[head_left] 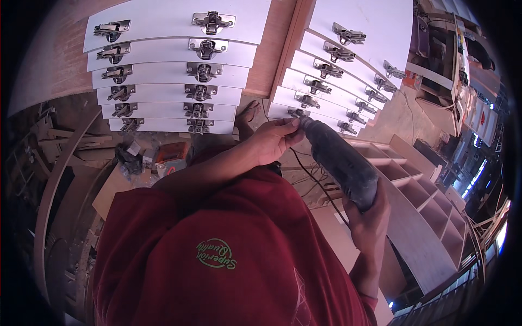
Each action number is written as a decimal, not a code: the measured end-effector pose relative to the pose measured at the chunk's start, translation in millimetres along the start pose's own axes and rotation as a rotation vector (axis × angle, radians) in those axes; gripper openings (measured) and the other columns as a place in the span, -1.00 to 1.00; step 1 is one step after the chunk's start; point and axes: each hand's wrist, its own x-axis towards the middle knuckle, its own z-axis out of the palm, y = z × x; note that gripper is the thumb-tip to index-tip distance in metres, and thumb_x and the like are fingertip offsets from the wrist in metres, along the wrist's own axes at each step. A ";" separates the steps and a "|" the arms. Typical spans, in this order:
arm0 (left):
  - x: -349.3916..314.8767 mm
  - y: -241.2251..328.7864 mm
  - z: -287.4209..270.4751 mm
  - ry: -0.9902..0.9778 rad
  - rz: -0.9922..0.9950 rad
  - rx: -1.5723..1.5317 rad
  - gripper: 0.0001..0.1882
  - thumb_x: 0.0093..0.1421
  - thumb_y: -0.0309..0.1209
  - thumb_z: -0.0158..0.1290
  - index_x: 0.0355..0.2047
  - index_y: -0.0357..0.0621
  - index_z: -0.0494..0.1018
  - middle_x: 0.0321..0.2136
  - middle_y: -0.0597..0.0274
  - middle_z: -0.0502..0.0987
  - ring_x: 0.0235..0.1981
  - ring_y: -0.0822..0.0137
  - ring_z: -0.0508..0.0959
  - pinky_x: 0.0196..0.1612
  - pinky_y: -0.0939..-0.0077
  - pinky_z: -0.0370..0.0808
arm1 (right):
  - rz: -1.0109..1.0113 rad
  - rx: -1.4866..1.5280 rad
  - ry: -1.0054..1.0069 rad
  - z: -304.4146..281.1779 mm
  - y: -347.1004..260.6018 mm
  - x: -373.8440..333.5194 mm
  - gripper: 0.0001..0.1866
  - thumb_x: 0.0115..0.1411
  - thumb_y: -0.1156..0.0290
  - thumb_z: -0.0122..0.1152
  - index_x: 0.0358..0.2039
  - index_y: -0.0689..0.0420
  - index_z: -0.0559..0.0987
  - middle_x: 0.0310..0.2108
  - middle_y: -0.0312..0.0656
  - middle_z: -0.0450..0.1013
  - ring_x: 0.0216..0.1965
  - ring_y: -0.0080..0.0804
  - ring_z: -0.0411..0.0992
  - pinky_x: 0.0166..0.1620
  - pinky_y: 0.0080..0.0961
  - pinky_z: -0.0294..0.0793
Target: The person attaches hinges to a series of white cabinet doors using a power drill and screws, occasionally using a wooden block for alignment.
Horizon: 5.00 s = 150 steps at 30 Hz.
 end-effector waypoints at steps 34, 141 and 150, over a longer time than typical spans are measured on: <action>6.7 -2.0 -24.3 0.318 0.363 0.323 -0.71 0.45 -0.28 0.10 -0.13 -0.32 0.42 -0.19 0.17 0.54 -0.09 0.32 0.64 0.10 0.46 0.62 | -0.173 -0.356 -0.084 -6.3 -33.3 37.3 -0.51 0.00 0.57 0.41 -0.03 0.16 0.47 -0.38 0.20 0.59 -0.23 0.28 0.58 -0.24 0.00 0.55; -74.1 432.4 183.0 0.641 1.154 2.369 -0.60 0.31 -0.21 0.14 0.10 -0.06 0.56 0.02 -0.11 0.61 0.08 -0.06 0.59 0.19 0.13 0.51 | -0.226 1.509 0.266 228.6 -21.6 -70.9 -0.30 -0.07 0.65 0.34 0.16 0.27 0.36 -0.14 0.00 0.62 -0.16 -0.22 0.67 -0.15 -0.36 0.64; -30.2 439.9 206.1 0.835 1.036 2.515 -0.73 0.29 -0.28 0.06 -0.07 -0.06 0.61 -0.01 -0.05 0.61 0.01 -0.03 0.63 0.08 0.04 0.58 | -0.127 1.444 0.346 234.8 -32.8 -81.5 -0.34 -0.08 0.66 0.35 0.10 0.21 0.39 -0.15 -0.08 0.61 -0.18 -0.29 0.66 -0.11 -0.39 0.60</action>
